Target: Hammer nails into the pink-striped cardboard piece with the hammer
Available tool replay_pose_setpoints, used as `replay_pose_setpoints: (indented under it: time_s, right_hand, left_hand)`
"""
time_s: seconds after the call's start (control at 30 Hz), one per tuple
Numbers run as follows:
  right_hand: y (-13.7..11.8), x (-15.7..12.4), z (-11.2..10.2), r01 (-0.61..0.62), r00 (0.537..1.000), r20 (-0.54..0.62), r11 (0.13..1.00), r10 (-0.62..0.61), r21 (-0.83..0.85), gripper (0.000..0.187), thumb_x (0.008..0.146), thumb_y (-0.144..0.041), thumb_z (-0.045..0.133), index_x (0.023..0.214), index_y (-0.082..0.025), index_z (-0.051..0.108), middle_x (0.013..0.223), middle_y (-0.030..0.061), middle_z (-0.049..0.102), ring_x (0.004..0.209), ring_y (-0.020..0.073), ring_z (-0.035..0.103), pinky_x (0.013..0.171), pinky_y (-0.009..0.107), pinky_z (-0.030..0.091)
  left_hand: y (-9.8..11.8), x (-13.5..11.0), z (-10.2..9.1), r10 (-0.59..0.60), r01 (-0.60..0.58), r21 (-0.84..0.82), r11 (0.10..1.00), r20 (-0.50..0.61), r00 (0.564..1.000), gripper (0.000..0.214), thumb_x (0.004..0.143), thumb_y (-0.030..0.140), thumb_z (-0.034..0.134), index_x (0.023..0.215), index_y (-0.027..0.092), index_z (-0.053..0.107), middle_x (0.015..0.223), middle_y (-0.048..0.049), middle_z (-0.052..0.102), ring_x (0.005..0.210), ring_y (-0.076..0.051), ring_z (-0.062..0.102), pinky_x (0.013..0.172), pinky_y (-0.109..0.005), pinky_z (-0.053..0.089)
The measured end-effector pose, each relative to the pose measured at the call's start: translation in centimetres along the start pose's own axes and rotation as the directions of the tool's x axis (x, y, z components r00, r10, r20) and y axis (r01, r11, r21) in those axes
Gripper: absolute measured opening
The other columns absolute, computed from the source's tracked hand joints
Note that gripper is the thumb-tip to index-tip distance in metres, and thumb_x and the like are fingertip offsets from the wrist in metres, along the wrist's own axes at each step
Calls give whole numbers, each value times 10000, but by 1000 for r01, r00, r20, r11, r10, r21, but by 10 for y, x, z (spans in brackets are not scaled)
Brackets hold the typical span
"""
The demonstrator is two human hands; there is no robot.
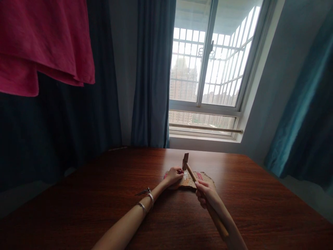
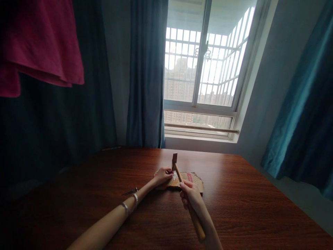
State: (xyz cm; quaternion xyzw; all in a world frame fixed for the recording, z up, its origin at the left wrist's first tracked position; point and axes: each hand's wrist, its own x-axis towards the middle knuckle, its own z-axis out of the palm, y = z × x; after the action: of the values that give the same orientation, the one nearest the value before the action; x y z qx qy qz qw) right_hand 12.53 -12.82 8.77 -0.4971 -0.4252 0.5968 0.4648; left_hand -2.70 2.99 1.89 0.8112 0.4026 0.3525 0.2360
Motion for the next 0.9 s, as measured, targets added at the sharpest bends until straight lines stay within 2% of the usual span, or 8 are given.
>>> replay_pose_setpoints:
  time_s: [0.17,0.33,0.73,0.9]
  right_hand:
    - [0,0,-1,25,1000,10,999,-25,26,416,649,-494,594,927,-202,489,473,-83,459,256,33,311,249,149,194]
    - [1,1,-3,4,1000,5,1000,-5,17,361,657,-471,589,864,-198,477,460,-81,457,254,36,313,243,150,199]
    - [0,0,-1,51,999,11,998,-52,37,408,640,-510,597,875,-201,472,466,-89,454,247,29,313,230,144,206]
    - [0,1,-2,10,1000,-3,1000,-10,26,400,631,-499,606,863,-201,475,457,-88,454,252,30,311,234,145,209]
  left_hand:
    - [-3,1,1,16,-16,-18,1000,10,1000,104,696,203,546,732,161,634,740,-1,627,702,-121,554,663,-201,397]
    - [-3,1,1,9,-9,-18,1000,12,1000,93,695,203,558,727,161,634,742,-4,627,714,-123,554,671,-202,402]
    - [-2,0,0,28,-27,-23,999,18,999,126,691,191,540,752,158,646,749,-1,627,707,-119,555,665,-199,398]
    - [-1,0,-1,20,-19,-17,1000,15,1000,112,691,194,551,741,160,645,755,-4,626,711,-119,552,669,-200,395]
